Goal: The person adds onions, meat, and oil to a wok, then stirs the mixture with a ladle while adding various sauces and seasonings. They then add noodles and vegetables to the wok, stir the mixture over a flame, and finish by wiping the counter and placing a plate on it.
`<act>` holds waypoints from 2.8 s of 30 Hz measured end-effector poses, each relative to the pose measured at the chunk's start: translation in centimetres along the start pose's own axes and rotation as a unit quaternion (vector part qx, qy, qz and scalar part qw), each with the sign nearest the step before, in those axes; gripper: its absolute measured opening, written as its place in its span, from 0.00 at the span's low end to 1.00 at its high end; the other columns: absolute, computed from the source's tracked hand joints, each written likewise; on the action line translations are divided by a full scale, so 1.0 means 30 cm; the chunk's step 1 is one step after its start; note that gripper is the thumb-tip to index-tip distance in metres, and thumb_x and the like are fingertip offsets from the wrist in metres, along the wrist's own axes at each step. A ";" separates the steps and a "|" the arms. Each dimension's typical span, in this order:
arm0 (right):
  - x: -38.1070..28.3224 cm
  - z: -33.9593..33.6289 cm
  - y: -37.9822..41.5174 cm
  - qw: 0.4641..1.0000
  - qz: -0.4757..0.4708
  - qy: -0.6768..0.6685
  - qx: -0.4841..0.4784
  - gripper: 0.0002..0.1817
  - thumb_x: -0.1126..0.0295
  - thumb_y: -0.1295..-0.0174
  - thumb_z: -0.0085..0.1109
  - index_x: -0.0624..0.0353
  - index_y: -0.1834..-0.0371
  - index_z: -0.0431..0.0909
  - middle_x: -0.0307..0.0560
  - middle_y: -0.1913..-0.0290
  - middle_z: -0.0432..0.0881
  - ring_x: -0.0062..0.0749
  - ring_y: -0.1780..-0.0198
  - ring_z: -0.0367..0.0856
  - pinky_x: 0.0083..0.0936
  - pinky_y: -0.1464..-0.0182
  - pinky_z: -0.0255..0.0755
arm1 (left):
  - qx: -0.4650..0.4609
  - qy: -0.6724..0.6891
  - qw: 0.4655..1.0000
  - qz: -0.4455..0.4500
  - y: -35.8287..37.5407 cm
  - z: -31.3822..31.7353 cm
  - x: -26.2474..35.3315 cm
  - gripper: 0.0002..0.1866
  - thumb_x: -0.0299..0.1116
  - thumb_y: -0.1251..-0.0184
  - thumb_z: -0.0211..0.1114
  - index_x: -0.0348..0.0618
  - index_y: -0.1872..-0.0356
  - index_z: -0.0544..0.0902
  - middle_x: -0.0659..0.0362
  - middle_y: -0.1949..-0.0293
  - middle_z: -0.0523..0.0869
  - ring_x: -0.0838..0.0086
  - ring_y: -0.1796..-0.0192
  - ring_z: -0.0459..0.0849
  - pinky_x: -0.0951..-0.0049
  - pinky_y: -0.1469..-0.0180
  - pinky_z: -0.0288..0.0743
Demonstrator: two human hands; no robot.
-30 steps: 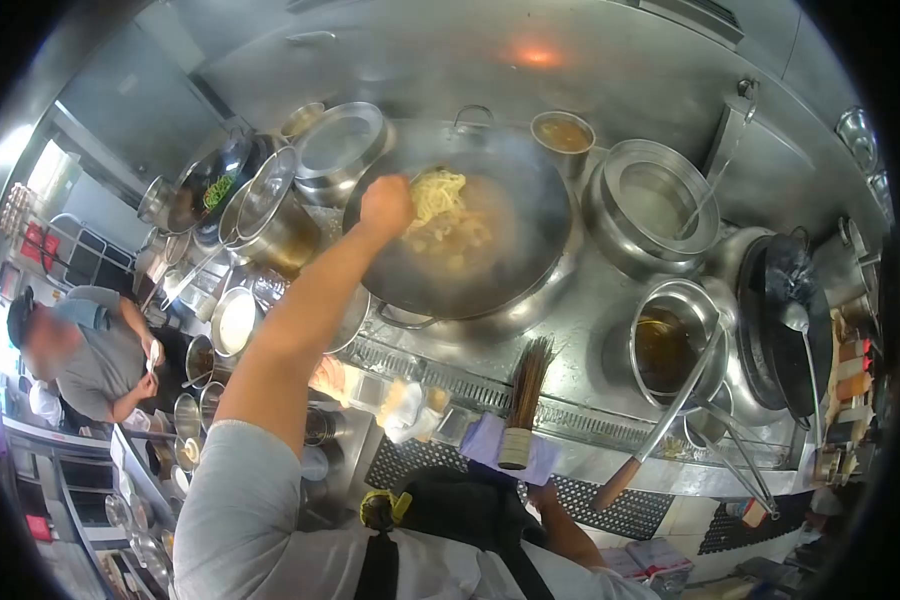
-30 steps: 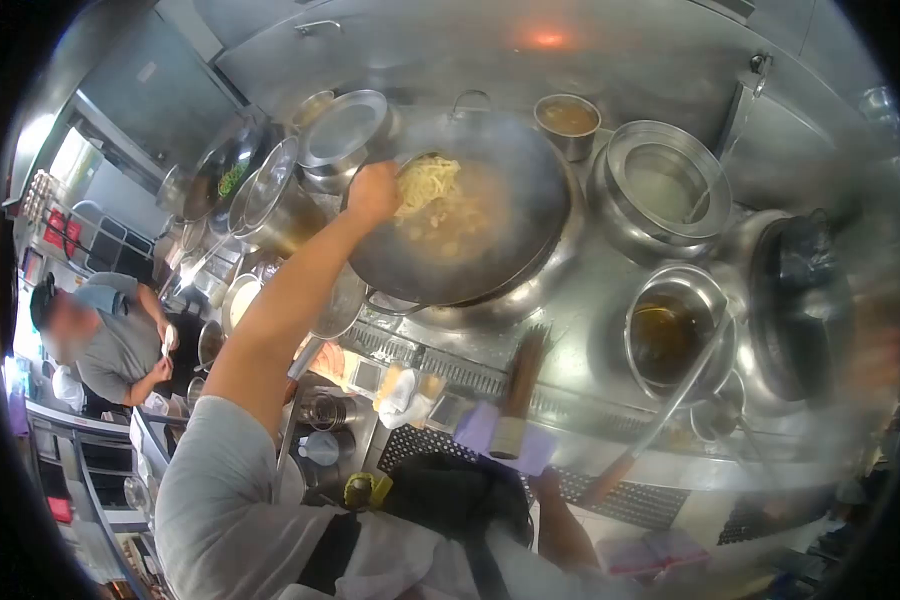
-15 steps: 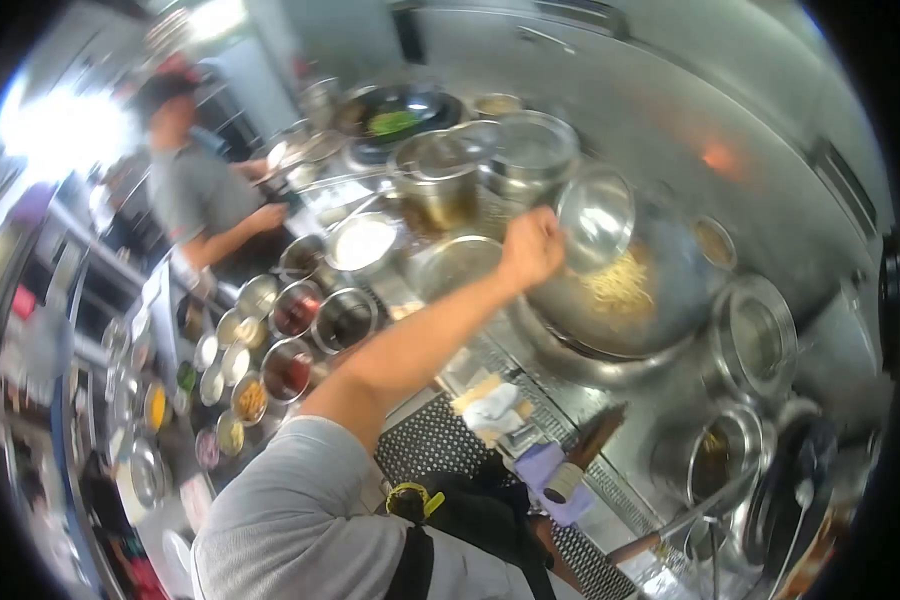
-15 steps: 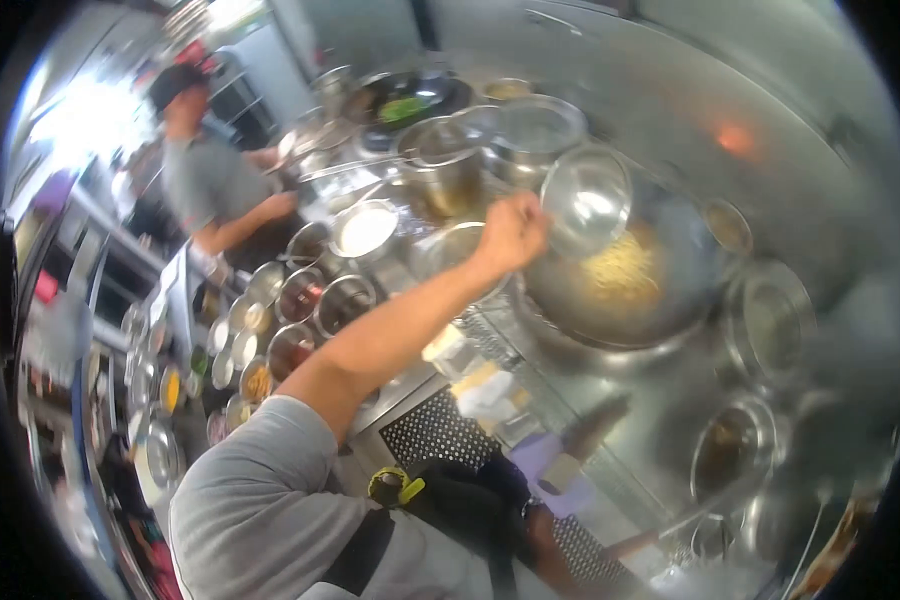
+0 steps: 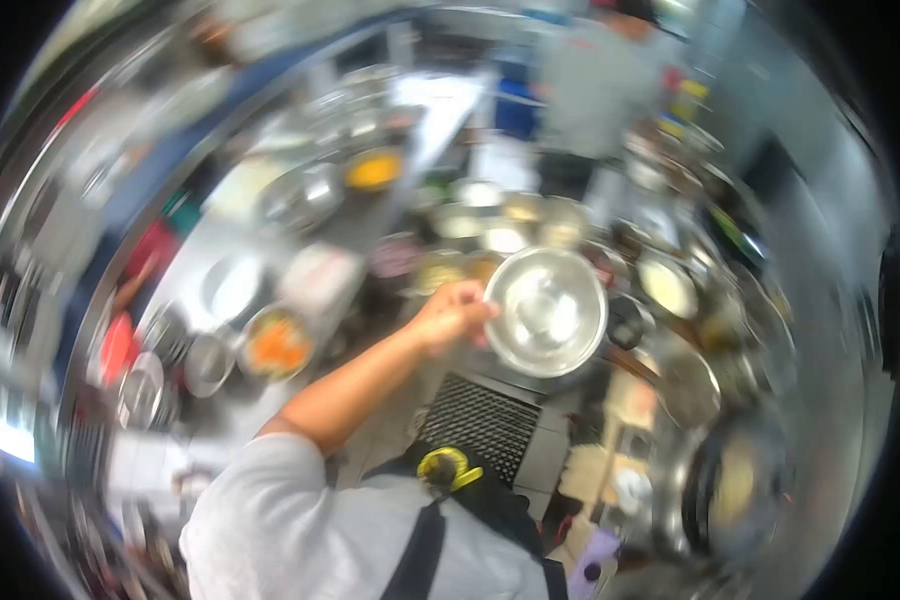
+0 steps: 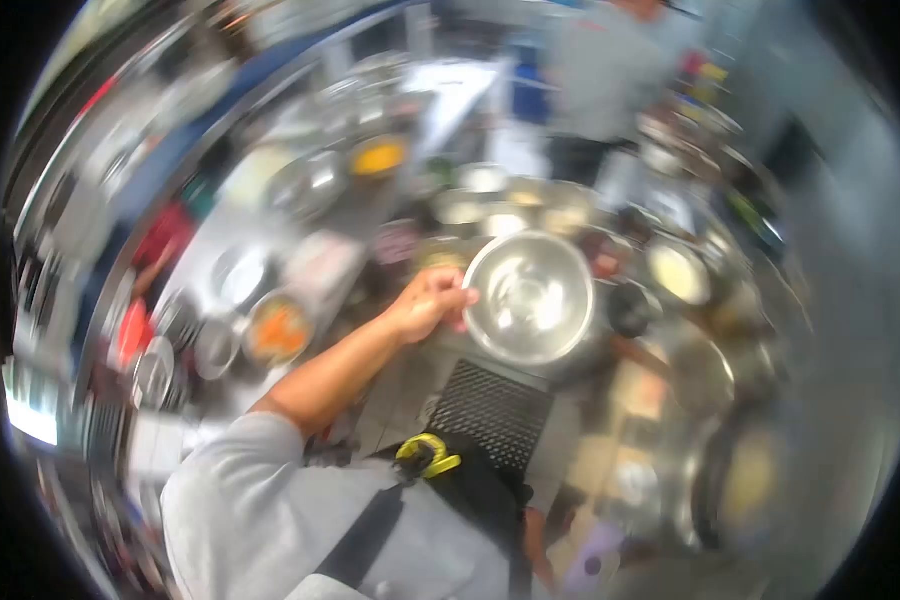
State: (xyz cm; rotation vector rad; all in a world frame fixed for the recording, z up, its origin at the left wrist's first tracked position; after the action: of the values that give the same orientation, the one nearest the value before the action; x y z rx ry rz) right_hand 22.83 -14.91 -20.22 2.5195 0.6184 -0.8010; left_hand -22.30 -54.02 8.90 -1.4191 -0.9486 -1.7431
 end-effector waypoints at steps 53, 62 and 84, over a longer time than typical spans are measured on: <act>-0.423 0.976 -0.003 0.816 -0.349 0.324 -0.328 0.13 0.63 0.38 0.57 0.56 0.56 0.82 0.55 0.51 0.82 0.52 0.52 0.82 0.47 0.52 0.77 | 0.477 0.204 0.853 -0.061 1.000 -0.965 -0.514 0.14 0.38 0.27 0.62 0.40 0.48 0.79 0.57 0.53 0.82 0.71 0.54 0.81 0.72 0.60 0.78; -0.748 -0.214 0.262 0.950 -0.150 0.144 0.235 0.14 0.62 0.37 0.58 0.57 0.55 0.83 0.53 0.54 0.85 0.53 0.50 0.81 0.43 0.47 0.75 | 0.251 -0.094 0.963 -0.039 0.904 -1.152 -0.530 0.11 0.37 0.32 0.68 0.46 0.54 0.78 0.62 0.59 0.83 0.81 0.64 0.79 0.80 0.71 0.67; -0.291 -0.683 0.706 0.853 0.105 -0.298 0.415 0.35 0.78 0.34 0.52 0.49 0.22 0.60 0.40 0.65 0.80 0.16 0.77 0.72 0.16 0.79 0.66 | -0.248 0.158 0.948 -0.122 -0.266 0.861 -0.150 0.07 0.29 0.33 0.66 0.46 0.59 0.76 0.62 0.63 0.85 0.77 0.67 0.83 0.77 0.68 0.77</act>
State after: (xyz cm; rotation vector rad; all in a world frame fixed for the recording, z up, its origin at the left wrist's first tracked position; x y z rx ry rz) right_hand 36.34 -24.05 5.84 2.6817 -0.2969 -1.9694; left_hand -15.96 -27.42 7.08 -1.2892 -0.5464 -2.4337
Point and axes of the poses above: each hand's wrist, its own y-axis away from the middle knuckle, its own z-axis out of the palm, x = y × z, the point moved 2 cm from there along -y, towards the middle knuckle
